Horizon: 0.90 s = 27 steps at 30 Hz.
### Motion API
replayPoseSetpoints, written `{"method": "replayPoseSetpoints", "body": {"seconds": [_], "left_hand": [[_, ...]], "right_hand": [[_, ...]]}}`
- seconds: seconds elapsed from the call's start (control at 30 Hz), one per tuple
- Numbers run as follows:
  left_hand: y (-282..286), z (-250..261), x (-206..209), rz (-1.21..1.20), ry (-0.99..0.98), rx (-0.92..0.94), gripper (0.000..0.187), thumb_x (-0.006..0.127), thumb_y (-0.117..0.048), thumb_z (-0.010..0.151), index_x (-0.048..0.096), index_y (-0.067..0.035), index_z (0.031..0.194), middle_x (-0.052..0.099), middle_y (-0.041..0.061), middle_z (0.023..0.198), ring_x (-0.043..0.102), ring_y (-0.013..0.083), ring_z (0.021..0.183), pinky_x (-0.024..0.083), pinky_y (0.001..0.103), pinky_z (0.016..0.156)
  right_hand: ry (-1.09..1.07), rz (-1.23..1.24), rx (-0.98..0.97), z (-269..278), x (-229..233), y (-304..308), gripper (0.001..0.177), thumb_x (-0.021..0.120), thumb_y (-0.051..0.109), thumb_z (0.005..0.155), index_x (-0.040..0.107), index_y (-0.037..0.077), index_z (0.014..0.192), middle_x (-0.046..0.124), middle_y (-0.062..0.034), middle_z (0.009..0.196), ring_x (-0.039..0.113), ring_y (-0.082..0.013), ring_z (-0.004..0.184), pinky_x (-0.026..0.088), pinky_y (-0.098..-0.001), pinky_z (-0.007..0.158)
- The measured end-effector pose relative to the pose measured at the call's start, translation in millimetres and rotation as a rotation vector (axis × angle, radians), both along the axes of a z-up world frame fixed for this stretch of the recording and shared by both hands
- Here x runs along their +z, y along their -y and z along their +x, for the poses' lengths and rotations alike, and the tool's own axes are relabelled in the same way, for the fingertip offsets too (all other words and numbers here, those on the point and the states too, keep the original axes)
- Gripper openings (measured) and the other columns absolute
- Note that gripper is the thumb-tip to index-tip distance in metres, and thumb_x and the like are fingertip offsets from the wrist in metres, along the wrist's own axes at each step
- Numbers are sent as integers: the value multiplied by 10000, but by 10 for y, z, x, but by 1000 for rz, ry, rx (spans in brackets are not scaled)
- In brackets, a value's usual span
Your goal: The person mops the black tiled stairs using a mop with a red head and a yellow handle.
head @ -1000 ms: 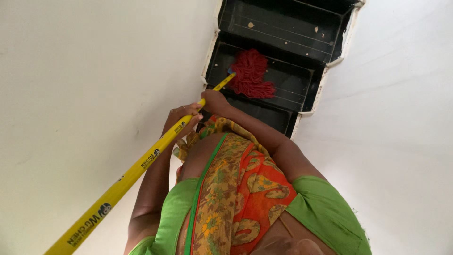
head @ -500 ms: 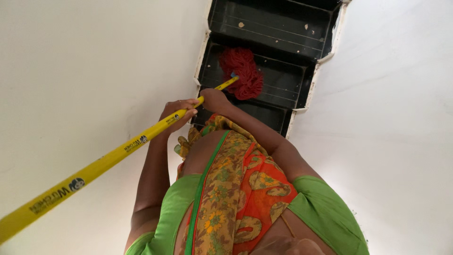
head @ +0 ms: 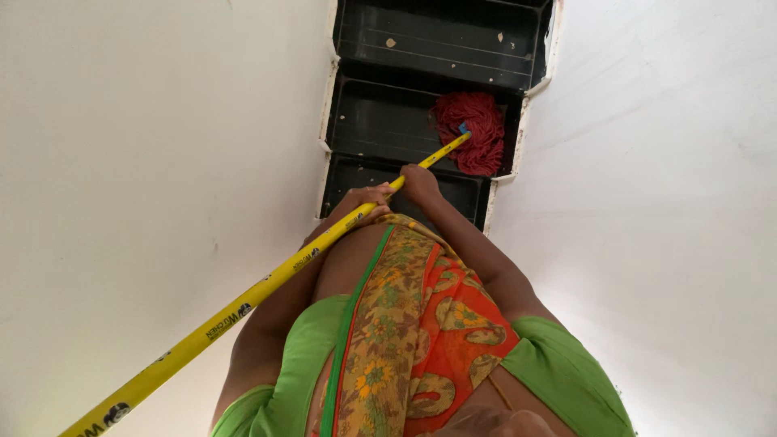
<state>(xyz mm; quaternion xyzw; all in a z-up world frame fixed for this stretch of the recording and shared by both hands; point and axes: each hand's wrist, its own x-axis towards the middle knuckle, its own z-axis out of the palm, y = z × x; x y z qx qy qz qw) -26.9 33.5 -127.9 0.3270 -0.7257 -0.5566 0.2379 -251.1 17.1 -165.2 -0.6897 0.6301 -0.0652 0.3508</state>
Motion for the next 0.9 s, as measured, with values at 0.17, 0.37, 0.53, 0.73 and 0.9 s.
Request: {"method": "replayPoseSetpoints", "body": {"seconds": [0.17,0.37,0.53,0.73,0.9], "left_hand": [[-71,308,186,11,-137,133,138,766,-151,949,654,-82,990,709,162,1289,601,316,1353,539,431,1085],[39,749,916,-50,37,242,148,786,-127,924,686,-77,1021,740,183,1236,658,335,1277,539,453,1057],[27,907,1492,-188,230,322,214,825,-163,890,652,-83,986,758,145,1145,709,308,1214,591,404,966],[-66,1015,1539,-269,268,375,196,845,-151,899,669,-93,963,763,103,1115,725,287,1200,610,396,971],[56,1111,1232,-219,159,371,152,812,-110,895,678,-84,962,754,126,1193,739,271,1141,587,394,988]], "right_hand": [[-33,66,143,342,4,95,275,790,262,829,681,29,924,660,-201,961,685,-391,888,565,-508,754],[58,24,337,980,-39,341,249,763,241,875,681,5,883,646,-196,894,657,-368,863,546,-506,739],[281,15,407,1439,146,536,173,737,180,882,694,16,921,671,-183,946,682,-360,878,560,-486,768],[337,-156,489,1729,65,568,181,739,114,813,692,13,956,692,-181,970,688,-369,910,561,-494,821],[219,-137,483,1669,7,659,166,731,142,844,687,1,918,697,-197,937,690,-389,938,569,-506,790]]}}
